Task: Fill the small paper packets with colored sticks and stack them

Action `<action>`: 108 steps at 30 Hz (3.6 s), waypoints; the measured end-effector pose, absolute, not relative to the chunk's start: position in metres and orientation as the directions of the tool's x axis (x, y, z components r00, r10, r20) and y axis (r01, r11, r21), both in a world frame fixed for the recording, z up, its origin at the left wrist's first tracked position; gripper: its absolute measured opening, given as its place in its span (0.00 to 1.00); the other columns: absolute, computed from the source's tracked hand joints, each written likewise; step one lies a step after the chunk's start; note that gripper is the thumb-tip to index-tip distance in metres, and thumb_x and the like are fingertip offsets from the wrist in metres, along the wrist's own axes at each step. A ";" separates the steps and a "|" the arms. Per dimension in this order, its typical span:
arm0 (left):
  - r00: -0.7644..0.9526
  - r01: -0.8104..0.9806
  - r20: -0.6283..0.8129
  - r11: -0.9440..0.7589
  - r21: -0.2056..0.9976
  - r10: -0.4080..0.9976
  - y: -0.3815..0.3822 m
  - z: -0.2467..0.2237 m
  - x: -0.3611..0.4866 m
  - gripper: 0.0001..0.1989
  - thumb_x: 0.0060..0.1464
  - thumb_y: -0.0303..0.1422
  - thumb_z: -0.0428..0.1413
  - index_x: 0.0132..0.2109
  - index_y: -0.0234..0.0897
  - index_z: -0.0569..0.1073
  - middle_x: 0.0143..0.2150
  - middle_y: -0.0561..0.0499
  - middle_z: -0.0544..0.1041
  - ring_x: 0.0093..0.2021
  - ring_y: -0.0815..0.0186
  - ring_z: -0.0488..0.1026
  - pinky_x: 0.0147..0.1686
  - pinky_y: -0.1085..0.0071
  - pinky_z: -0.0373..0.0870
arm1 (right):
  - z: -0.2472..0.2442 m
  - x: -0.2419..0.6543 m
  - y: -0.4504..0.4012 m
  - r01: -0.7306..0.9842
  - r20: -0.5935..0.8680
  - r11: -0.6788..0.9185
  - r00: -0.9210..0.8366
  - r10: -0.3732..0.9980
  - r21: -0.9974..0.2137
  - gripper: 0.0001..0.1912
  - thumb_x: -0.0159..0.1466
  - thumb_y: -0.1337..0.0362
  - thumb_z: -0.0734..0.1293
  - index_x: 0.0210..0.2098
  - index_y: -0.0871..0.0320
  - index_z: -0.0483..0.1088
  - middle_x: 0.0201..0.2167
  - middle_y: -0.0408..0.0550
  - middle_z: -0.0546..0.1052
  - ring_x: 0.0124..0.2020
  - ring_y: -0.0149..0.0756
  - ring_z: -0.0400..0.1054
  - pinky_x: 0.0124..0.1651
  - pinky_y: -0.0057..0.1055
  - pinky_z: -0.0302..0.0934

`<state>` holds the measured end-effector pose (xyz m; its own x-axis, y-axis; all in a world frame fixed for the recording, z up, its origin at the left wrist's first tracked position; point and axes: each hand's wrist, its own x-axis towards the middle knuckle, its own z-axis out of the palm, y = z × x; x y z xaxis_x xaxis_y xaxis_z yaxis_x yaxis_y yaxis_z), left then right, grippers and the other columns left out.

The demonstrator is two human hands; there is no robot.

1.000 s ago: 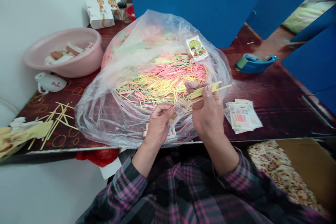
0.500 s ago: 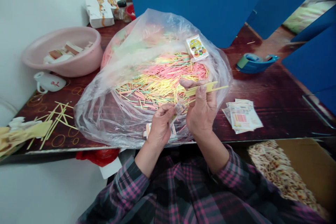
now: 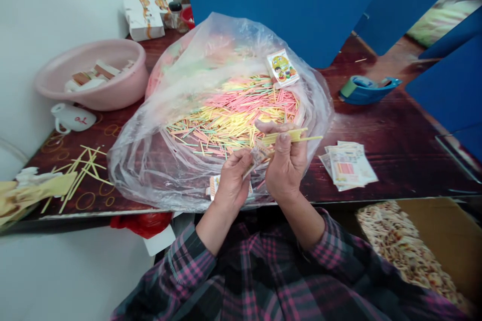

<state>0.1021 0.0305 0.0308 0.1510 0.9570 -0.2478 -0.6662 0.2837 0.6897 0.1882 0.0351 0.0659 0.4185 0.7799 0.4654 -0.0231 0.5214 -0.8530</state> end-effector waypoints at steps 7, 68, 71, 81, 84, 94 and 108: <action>0.132 -0.685 -0.238 0.262 0.680 0.962 0.030 0.034 0.103 0.17 0.40 0.39 0.75 0.34 0.36 0.79 0.33 0.54 0.78 0.34 0.71 0.73 0.40 0.75 0.69 | 0.060 0.190 0.026 0.043 0.471 0.499 0.407 0.783 -0.866 0.09 0.73 0.54 0.58 0.45 0.49 0.66 0.43 0.48 0.81 0.49 0.41 0.76 0.63 0.52 0.63; 0.266 0.671 0.337 -0.425 0.607 0.903 0.006 0.019 0.020 0.09 0.61 0.37 0.57 0.42 0.41 0.80 0.45 0.45 0.81 0.48 0.54 0.75 0.51 0.57 0.67 | 0.039 0.362 -0.016 0.682 0.201 -0.126 0.379 0.903 -0.720 0.15 0.63 0.53 0.63 0.34 0.56 0.74 0.26 0.46 0.77 0.28 0.38 0.67 0.35 0.34 0.61; 0.304 0.796 0.287 -0.407 0.448 0.909 0.006 0.009 0.022 0.09 0.60 0.36 0.57 0.44 0.40 0.80 0.47 0.43 0.81 0.48 0.51 0.74 0.49 0.55 0.66 | 0.019 0.386 -0.021 0.907 0.328 -0.211 0.337 0.883 -0.365 0.13 0.62 0.59 0.64 0.39 0.59 0.77 0.40 0.59 0.82 0.41 0.48 0.73 0.46 0.42 0.62; 0.268 0.820 0.238 -0.351 0.453 0.934 0.008 0.012 0.027 0.08 0.62 0.33 0.56 0.39 0.42 0.82 0.41 0.45 0.82 0.45 0.52 0.72 0.48 0.55 0.62 | 0.005 0.399 -0.025 0.960 0.462 -0.183 0.264 0.846 -0.214 0.21 0.65 0.57 0.63 0.53 0.62 0.75 0.56 0.68 0.77 0.55 0.59 0.71 0.60 0.58 0.55; 0.211 0.757 0.353 -0.381 0.531 0.911 0.006 0.015 0.029 0.09 0.63 0.36 0.56 0.41 0.44 0.82 0.44 0.45 0.82 0.47 0.53 0.74 0.50 0.56 0.62 | 0.032 0.358 -0.020 0.894 0.497 0.011 0.239 0.835 -0.449 0.20 0.66 0.54 0.63 0.49 0.59 0.77 0.50 0.62 0.80 0.52 0.53 0.73 0.58 0.51 0.62; 0.075 0.395 0.411 -0.405 0.824 0.909 0.006 0.038 0.056 0.15 0.56 0.38 0.64 0.50 0.45 0.79 0.62 0.43 0.74 0.64 0.50 0.67 0.64 0.54 0.59 | 0.044 0.225 0.005 0.115 -0.018 -0.013 -0.043 0.999 -0.993 0.18 0.61 0.48 0.70 0.34 0.56 0.81 0.28 0.43 0.80 0.31 0.37 0.72 0.39 0.35 0.68; 0.118 -0.212 -0.122 0.145 0.966 0.985 0.020 0.036 0.064 0.21 0.51 0.37 0.65 0.52 0.41 0.74 0.29 0.57 0.74 0.27 0.71 0.69 0.31 0.75 0.67 | 0.034 0.226 0.008 0.171 0.029 0.012 0.100 0.995 -0.985 0.24 0.61 0.45 0.68 0.20 0.56 0.68 0.16 0.39 0.65 0.21 0.30 0.60 0.27 0.29 0.58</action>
